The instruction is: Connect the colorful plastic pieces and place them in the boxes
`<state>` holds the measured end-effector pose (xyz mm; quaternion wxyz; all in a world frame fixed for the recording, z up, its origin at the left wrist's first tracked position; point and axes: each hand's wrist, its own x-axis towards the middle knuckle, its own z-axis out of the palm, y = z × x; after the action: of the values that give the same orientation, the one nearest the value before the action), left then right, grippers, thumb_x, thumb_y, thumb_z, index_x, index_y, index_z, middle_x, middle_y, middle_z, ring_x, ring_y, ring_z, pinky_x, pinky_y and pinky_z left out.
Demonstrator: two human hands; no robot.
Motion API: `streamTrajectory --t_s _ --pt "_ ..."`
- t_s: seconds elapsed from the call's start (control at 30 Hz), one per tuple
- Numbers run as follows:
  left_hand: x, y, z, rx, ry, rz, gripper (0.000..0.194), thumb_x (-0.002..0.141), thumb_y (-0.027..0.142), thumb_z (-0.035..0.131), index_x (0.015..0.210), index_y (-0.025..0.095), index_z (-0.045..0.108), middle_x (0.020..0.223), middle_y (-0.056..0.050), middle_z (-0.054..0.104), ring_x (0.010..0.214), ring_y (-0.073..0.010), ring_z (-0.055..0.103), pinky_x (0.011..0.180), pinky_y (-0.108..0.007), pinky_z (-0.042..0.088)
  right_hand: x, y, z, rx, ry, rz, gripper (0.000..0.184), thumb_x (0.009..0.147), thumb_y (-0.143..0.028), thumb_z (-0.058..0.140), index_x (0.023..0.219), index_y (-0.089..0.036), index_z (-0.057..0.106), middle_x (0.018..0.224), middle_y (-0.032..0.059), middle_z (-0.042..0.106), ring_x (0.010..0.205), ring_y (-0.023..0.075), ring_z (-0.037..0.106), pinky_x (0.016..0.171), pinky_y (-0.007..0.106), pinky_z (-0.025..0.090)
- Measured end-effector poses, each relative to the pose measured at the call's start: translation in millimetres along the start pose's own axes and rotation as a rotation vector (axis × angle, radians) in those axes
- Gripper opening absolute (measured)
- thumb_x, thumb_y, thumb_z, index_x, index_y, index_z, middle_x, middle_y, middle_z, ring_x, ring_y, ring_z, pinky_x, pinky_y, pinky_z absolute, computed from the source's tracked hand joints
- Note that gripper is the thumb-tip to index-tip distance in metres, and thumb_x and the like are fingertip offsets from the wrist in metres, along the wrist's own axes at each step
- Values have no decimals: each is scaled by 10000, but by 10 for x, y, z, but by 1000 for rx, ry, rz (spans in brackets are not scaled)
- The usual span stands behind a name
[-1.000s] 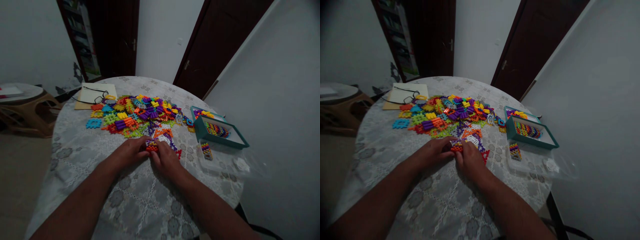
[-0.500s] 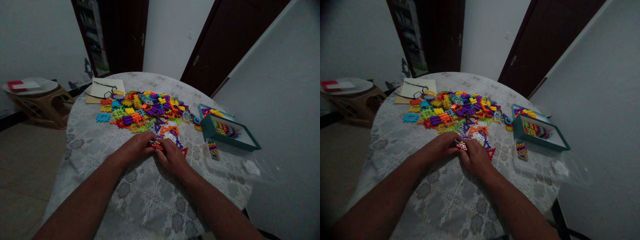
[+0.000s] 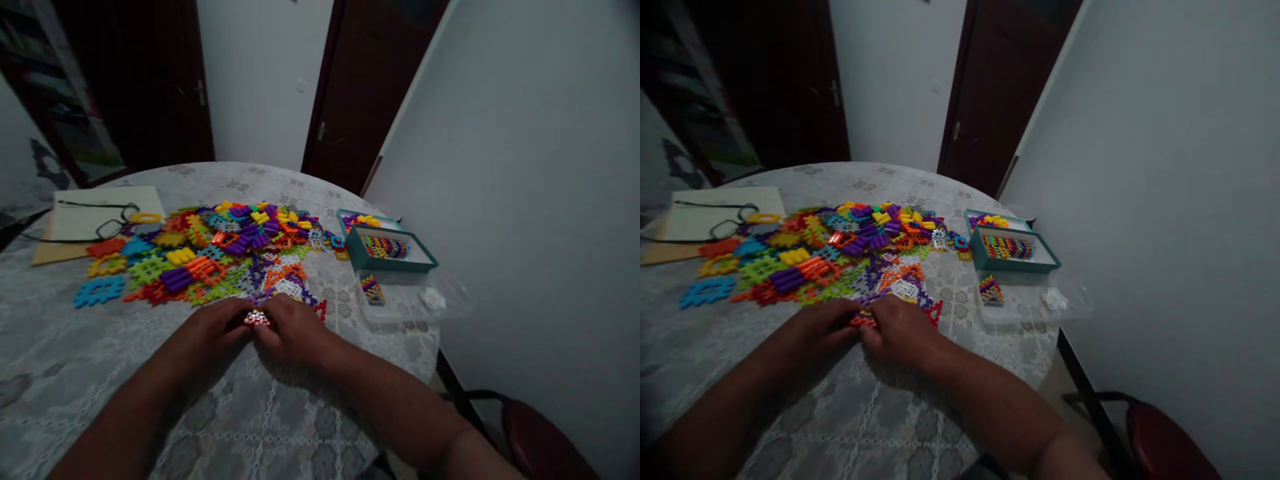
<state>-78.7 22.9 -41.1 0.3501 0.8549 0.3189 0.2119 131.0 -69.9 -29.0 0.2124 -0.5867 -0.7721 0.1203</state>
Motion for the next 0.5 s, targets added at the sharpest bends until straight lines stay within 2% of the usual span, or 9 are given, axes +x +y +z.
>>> streamTrajectory --t_s 0.2,0.3,0.4,0.5 --pt "1 -73 16 -14 -38 7 385 905 524 735 1159 247 820 1092 -87 836 983 -299 783 892 -369 619 3 -60 -166 -72 -78 36 215 1006 -405 653 1080 -204 669 1052 84 746 869 219 663 720 316 484" --pt "-17 -130 28 -26 -20 -18 415 915 557 738 1182 247 809 1113 -113 833 980 -303 791 872 -377 633 -38 0 -385 -91 -55 60 201 1003 -403 675 1032 -205 657 1019 77 748 834 203 645 698 303 452" --pt "-25 -187 30 -3 -5 -51 458 932 601 711 1224 258 793 1156 -123 827 1012 -318 791 899 -408 641 -92 242 -830 -112 116 138 150 1023 -354 658 1039 -205 657 1021 62 746 858 183 643 747 288 453" --pt "-20 -201 24 32 -10 -90 491 943 622 675 1245 252 788 1190 -134 820 1050 -339 785 925 -441 640 -134 720 -1446 -209 332 302 165 1033 -341 637 1105 -200 683 1030 70 759 866 180 658 783 278 461"
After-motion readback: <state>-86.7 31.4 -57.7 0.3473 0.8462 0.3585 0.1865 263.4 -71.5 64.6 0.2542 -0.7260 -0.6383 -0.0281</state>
